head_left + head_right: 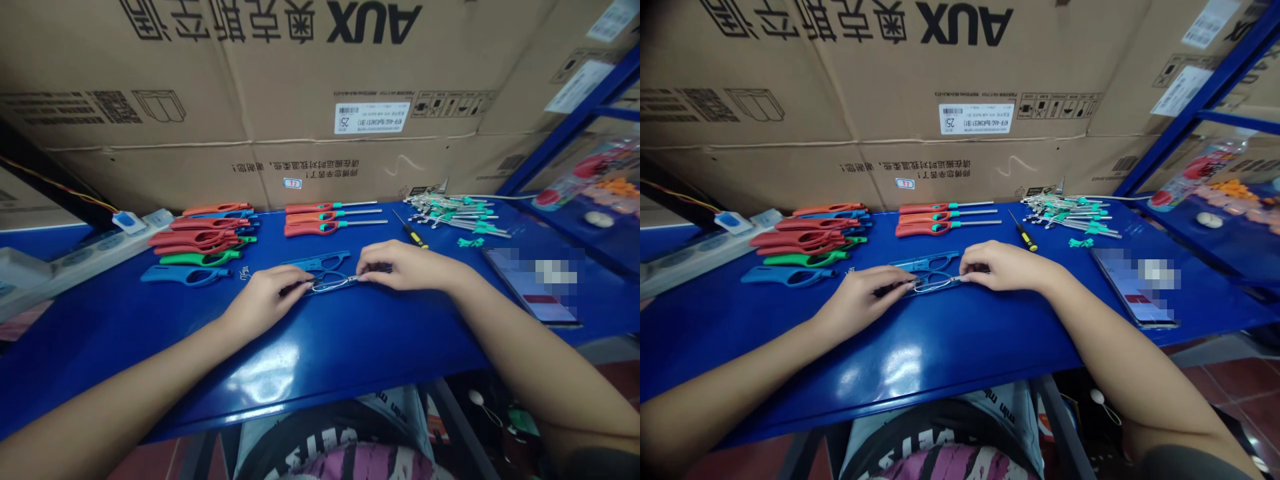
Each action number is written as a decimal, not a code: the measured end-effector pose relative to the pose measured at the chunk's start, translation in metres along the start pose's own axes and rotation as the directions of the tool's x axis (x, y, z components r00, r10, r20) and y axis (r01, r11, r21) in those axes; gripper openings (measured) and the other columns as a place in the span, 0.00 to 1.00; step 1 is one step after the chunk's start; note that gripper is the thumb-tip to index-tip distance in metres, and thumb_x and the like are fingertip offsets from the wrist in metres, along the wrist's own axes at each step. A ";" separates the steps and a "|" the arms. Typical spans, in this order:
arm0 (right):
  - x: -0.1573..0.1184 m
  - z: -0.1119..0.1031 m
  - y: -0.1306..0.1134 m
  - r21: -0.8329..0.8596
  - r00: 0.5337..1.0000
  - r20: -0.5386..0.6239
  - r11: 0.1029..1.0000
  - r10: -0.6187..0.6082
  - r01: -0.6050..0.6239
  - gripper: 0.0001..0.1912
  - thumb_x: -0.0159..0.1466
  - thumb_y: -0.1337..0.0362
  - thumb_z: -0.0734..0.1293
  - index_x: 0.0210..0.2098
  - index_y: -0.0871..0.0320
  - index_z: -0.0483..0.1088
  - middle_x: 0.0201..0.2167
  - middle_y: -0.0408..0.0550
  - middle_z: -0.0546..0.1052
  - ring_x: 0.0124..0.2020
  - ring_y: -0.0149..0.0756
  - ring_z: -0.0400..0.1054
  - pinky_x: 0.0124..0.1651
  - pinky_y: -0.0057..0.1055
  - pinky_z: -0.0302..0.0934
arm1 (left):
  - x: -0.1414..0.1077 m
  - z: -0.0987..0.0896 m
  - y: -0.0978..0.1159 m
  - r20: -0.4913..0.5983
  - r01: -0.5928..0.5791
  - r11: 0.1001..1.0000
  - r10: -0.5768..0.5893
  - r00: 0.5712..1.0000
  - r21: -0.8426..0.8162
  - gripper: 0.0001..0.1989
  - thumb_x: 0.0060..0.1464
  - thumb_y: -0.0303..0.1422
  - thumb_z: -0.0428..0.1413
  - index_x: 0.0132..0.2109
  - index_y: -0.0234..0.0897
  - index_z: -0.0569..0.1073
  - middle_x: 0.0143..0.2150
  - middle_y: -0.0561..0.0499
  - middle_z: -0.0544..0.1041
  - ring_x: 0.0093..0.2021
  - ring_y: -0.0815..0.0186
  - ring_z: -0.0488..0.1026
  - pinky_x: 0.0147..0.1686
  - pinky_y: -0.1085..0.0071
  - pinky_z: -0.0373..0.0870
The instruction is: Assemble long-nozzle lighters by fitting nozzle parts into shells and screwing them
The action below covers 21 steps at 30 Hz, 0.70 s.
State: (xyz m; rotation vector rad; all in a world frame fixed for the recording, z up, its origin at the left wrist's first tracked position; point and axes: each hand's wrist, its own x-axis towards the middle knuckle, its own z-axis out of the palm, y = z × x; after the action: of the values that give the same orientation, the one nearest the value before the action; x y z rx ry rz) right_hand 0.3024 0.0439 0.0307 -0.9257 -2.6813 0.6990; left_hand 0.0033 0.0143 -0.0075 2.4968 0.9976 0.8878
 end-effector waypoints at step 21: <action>-0.001 -0.002 -0.011 -0.002 0.998 0.065 1.000 0.018 -0.018 0.08 0.68 0.64 0.65 0.39 0.58 0.77 0.38 0.49 0.79 0.38 0.35 0.72 0.42 0.31 0.63 | 0.001 0.001 -0.002 0.038 -0.020 1.000 0.020 0.999 -0.011 0.10 0.65 0.34 0.56 0.43 0.36 0.81 0.41 0.46 0.83 0.41 0.62 0.81 0.45 0.67 0.77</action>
State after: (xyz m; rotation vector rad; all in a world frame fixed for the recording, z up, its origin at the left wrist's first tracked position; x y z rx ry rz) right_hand 0.2981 0.0366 0.0379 -0.9443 -2.7331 0.7439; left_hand 0.0037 0.0163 -0.0088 2.5094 0.9542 0.8455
